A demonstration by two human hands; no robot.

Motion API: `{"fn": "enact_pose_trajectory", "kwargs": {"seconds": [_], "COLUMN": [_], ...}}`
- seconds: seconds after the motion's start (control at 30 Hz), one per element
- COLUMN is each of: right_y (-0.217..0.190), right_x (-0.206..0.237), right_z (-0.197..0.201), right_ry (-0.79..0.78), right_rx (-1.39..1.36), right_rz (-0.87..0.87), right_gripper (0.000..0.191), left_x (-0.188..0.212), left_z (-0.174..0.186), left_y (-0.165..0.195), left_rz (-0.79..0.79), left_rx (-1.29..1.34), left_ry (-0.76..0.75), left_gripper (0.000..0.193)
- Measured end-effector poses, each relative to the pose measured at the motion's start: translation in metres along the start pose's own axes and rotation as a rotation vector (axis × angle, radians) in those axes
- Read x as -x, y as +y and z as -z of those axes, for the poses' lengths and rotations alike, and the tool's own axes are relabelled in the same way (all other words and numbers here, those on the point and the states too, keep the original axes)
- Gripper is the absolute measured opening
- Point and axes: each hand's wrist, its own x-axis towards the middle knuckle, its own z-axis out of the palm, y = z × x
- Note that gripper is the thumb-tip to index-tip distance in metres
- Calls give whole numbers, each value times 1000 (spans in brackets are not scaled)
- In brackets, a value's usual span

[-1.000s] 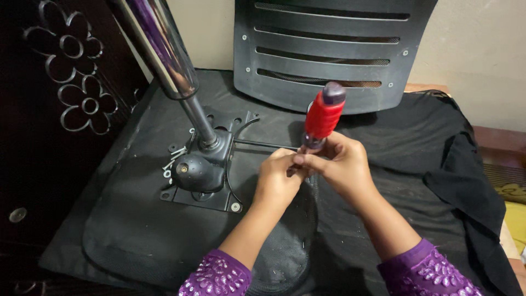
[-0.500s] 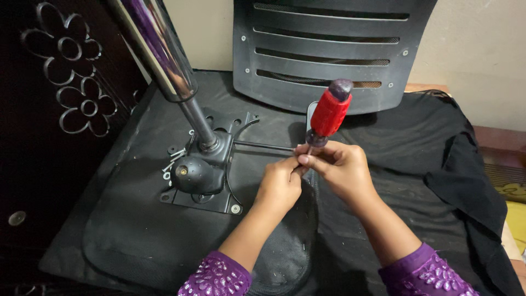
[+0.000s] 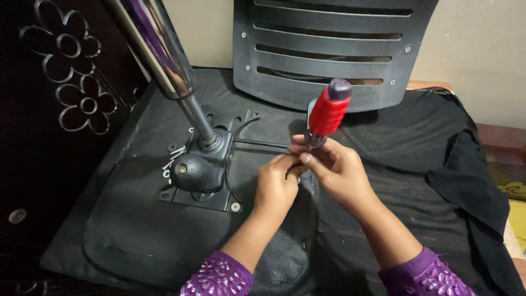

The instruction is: The person uses a red-handled screwdriver to unscrew the screws fastening the backrest of an office chair, then lifts the backrest away and sets it aside. They continue removing screws from the seat mechanism and handle the armrest and loose screws while working over the chair base laid on a bed.

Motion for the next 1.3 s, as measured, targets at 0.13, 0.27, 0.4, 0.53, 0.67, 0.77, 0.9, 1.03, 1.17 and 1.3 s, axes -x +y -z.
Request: {"fn": "enact_pose_trajectory", "kwargs": {"seconds": [0.13, 0.27, 0.4, 0.53, 0.67, 0.77, 0.9, 1.03, 1.17, 1.3], "right_y": [5, 16, 19, 14, 11, 13, 19, 43, 95, 142], "right_x": [0, -1, 0, 4, 7, 4, 3, 11, 30, 48], "right_z": [-2, -8, -13, -13, -13, -17, -17, 5, 67, 144], "right_ry": [42, 156, 191, 75, 40, 153, 118, 219, 617, 590], "right_rx": [-6, 73, 22, -49, -49, 50, 94, 111, 819, 1262], "right_rz": [23, -6, -6, 103, 13, -27, 30, 22, -50, -233], "right_gripper": [24, 20, 30, 37, 21, 15, 18, 19, 34, 71], "left_x": [1, 2, 3, 6, 6, 5, 5, 4, 0, -1], "left_z": [-1, 2, 4, 5, 3, 0, 0, 0, 2, 4], "left_y": [1, 6, 9, 4, 0, -1, -1, -2, -3, -2], "left_rz": [-62, 59, 144, 33, -122, 92, 43, 82, 123, 192], "left_rx": [23, 41, 99, -3, 4, -52, -53, 14, 75, 59], "left_ry": [21, -22, 16, 6, 47, -17, 16, -4, -8, -42], "left_gripper": [13, 19, 20, 16, 18, 17, 13, 14, 16, 17]}}
